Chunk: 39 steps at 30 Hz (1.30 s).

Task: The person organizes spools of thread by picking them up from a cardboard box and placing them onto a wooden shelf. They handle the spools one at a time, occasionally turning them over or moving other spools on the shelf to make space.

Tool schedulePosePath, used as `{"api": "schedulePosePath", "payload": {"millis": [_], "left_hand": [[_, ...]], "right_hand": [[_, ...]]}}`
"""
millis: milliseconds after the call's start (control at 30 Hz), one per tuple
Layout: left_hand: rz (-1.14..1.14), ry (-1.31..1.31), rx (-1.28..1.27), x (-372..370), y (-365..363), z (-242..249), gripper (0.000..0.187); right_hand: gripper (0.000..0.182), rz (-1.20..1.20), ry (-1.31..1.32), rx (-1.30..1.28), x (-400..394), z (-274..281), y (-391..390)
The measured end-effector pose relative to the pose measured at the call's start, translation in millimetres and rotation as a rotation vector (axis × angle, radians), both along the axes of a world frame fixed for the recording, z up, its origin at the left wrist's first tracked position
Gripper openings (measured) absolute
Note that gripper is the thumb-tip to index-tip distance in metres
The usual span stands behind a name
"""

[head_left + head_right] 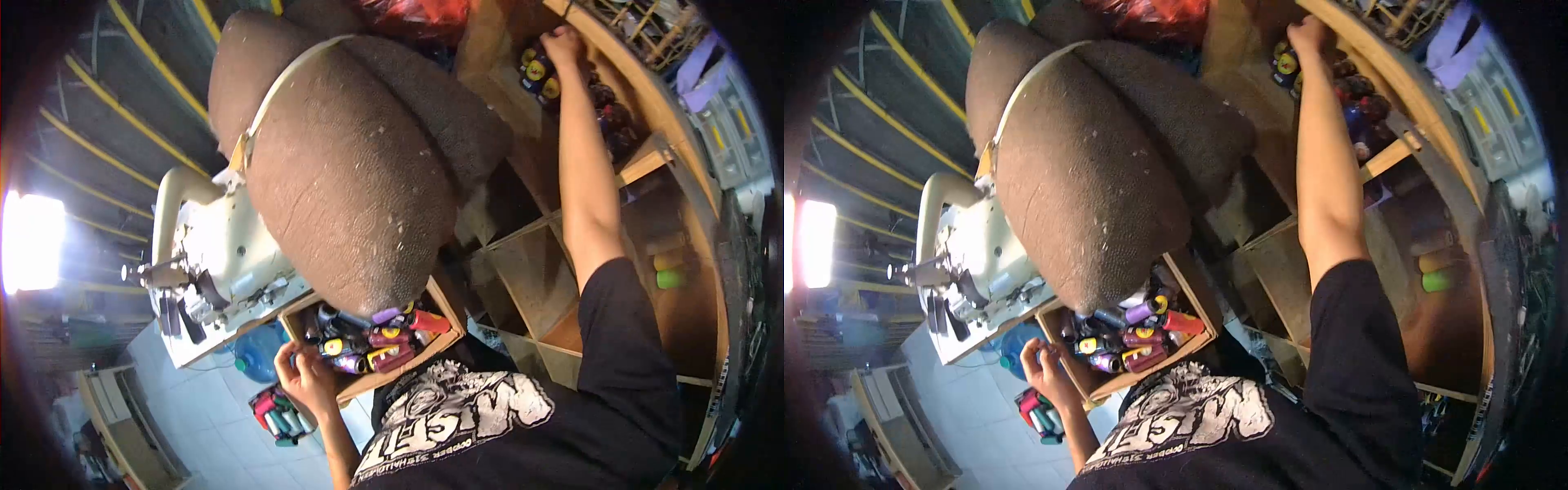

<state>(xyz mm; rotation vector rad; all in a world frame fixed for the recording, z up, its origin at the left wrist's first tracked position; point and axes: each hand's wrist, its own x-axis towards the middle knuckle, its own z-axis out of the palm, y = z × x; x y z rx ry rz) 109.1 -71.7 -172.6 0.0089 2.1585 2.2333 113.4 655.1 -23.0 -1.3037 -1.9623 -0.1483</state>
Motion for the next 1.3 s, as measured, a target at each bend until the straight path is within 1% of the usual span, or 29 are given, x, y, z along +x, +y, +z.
{"api": "schedulePosePath", "payload": {"millis": [33,67,100,133,167,233,267,300,333,367,400,433,467,500,533,600,667,700,800,833,933,967,1000,1067,1133,1167,1200,1267,1300], "left_hand": [[0.042,-0.031,-0.066,0.7,5.1,1.1,0.015],[-0.024,-0.084,-0.096,-1.0,2.8,-5.6,0.016],[-0.085,-0.020,-0.209,-5.9,4.9,-16.0,0.016],[-0.172,0.015,-0.296,-1.5,5.6,-22.4,0.018],[-0.258,-0.087,-0.298,-1.5,-1.7,-47.9,0.021],[-0.404,-0.087,-0.465,-2.1,3.3,-65.0,0.023],[-0.504,0.034,-0.612,-2.6,7.6,-69.5,0.023],[-0.566,0.096,-0.634,-2.0,9.5,-86.0,0.024],[-0.624,0.157,-0.656,-1.7,10.3,-100.3,0.025],[-0.661,0.148,-0.711,-0.3,18.8,-96.5,0.025],[-0.750,0.234,-0.743,-2.0,22.0,-104.8,0.025],[-0.785,0.230,-0.777,-2.6,27.2,-112.7,0.025],[-0.819,0.227,-0.811,-2.6,32.7,-117.5,0.025],[-0.842,0.257,-0.811,-3.1,40.6,-118.3,0.027],[-0.859,0.287,-0.811,-3.6,49.7,-119.3,0.028],[-0.882,0.298,-0.804,-4.0,65.6,-121.6,0.029],[-0.887,0.265,-0.783,-7.6,83.1,-127.4,0.028],[-0.870,0.216,-0.771,-10.9,87.7,-132.0,0.030],[-0.693,0.292,-0.907,-22.9,91.3,-150.6,0.035],[-0.707,0.197,-0.988,-26.3,96.0,-133.6,0.039],[-0.701,0.425,-0.891,-43.6,93.3,-191.2,0.040],[-0.655,0.565,-0.842,-46.4,97.0,-205.3,0.040],[-0.624,0.668,-0.801,-45.1,101.4,-202.4,0.040],[-0.651,0.592,-0.778,-46.4,102.8,-220.6,0.041],[-0.531,0.736,-0.798,-41.4,108.5,-231.5,0.039],[-0.547,0.764,-0.854,-41.5,106.6,-235.4,0.040],[-0.556,0.794,-0.913,-43.0,104.8,-237.0,0.042],[-0.621,0.802,-0.983,-39.8,99.1,-226.4,0.047],[-0.670,0.689,-1.000,-30.4,98.6,-188.8,0.053]], "right_hand": [[0.038,0.069,0.143,-0.017,0.3,17.4,-34.8],[0.034,0.155,0.317,0.031,2.9,18.0,-77.5],[0.031,0.236,0.488,0.065,14.4,27.6,-138.3],[0.027,0.563,0.862,-0.127,20.7,20.3,-182.9],[0.020,0.660,1.124,-0.248,24.6,13.0,-238.9],[0.006,0.803,0.775,-0.166,65.0,-44.5,-290.3],[0.008,0.767,0.974,-0.449,70.7,-62.1,-346.5],[0.011,0.640,0.737,-0.377,83.6,-102.9,-373.4],[0.013,0.605,0.539,-0.639,96.2,-126.1,-405.0],[0.016,0.576,0.275,-0.869,108.6,-149.0,-436.6],[0.015,0.855,0.323,-0.979,114.6,-185.9,-456.1],[0.023,0.916,0.014,-1.256,121.3,-217.0,-469.0],[0.034,0.905,-0.140,-1.473,127.6,-268.8,-480.4],[0.046,1.066,-0.469,-1.078,132.3,-289.8,-483.5],[0.046,1.010,-0.632,-0.991,139.5,-321.6,-492.1],[0.039,0.914,-0.795,-0.854,147.5,-378.0,-504.0],[0.036,0.759,-0.818,-1.170,137.4,-350.7,-506.0],[0.037,0.776,-0.768,-1.097,138.9,-348.8,-510.9],[0.037,0.912,-0.377,-1.017,151.1,-300.9,-516.0],[0.041,0.952,-0.344,-1.011,157.4,-287.2,-511.6],[0.045,0.843,-0.219,-1.684,159.6,-176.8,-491.7],[0.047,0.869,-0.155,-1.687,164.2,-165.1,-484.8],[0.049,0.888,-0.093,-1.691,173.7,-155.9,-479.4],[0.052,0.864,0.055,-1.713,196.1,-131.9,-471.5],[0.054,0.815,0.226,-1.708,206.3,-99.4,-456.3],[0.054,0.959,0.401,-1.597,204.2,-78.6,-449.7],[0.054,1.006,0.480,-1.574,207.7,-64.3,-438.6],[0.056,0.933,0.682,-1.459,207.3,-36.7,-421.3],[0.055,0.882,0.797,-1.353,201.2,-22.5,-412.9]]}}
